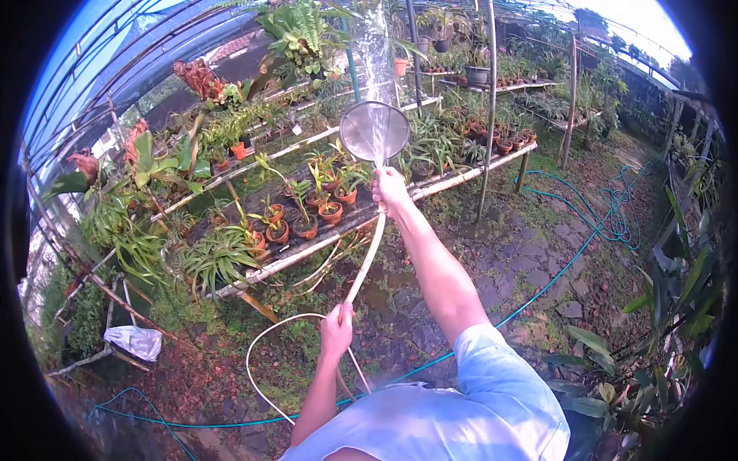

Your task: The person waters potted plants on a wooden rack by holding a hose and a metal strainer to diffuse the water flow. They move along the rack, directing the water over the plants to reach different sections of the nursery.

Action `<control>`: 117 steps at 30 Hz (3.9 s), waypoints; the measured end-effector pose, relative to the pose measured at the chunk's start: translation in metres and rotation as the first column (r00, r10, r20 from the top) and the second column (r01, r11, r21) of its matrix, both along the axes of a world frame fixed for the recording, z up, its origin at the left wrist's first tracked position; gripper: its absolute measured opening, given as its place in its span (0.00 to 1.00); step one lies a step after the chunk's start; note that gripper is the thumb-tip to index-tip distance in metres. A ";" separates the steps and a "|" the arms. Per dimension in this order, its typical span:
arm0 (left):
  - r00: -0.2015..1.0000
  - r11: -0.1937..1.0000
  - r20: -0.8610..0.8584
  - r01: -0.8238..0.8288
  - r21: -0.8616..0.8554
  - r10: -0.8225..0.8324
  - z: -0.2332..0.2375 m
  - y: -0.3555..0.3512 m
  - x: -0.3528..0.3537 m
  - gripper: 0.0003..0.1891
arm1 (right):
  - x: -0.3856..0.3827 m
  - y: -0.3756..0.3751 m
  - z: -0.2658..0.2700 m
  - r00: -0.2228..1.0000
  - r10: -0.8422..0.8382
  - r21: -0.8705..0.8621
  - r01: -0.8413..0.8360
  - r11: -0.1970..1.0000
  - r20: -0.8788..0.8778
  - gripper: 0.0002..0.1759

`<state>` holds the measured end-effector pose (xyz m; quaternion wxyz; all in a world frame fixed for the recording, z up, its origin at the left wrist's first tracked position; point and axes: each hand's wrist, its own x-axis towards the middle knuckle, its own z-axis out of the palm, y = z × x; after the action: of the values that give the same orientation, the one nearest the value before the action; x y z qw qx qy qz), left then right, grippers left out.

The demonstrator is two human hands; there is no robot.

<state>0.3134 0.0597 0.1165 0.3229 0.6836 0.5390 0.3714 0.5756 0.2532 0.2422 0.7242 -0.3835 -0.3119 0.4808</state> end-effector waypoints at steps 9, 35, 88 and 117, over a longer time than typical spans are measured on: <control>0.999 1.000 0.017 0.029 -0.010 -0.029 -0.014 0.000 -0.019 0.24 | -0.017 -0.003 -0.007 0.999 -0.051 -0.033 0.051 0.998 0.014 0.05; 0.997 0.995 -0.018 0.069 -0.073 -0.070 0.009 0.015 -0.028 0.24 | -0.018 0.002 0.019 0.999 -0.026 0.024 0.026 0.999 0.031 0.07; 0.999 0.999 -0.022 0.029 -0.034 -0.030 -0.001 0.025 -0.015 0.23 | -0.008 0.036 -0.027 0.994 -0.096 0.005 0.096 0.995 -0.059 0.04; 0.990 0.996 -0.123 -0.065 0.053 0.071 0.008 0.084 0.147 0.16 | 0.135 0.151 -0.067 0.940 0.342 -0.173 -0.337 0.925 -0.005 0.05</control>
<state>0.4604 0.1440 0.1242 0.2590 0.6945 0.5719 0.3516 0.7111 0.4042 0.1748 0.5903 -0.3908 -0.3402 0.6190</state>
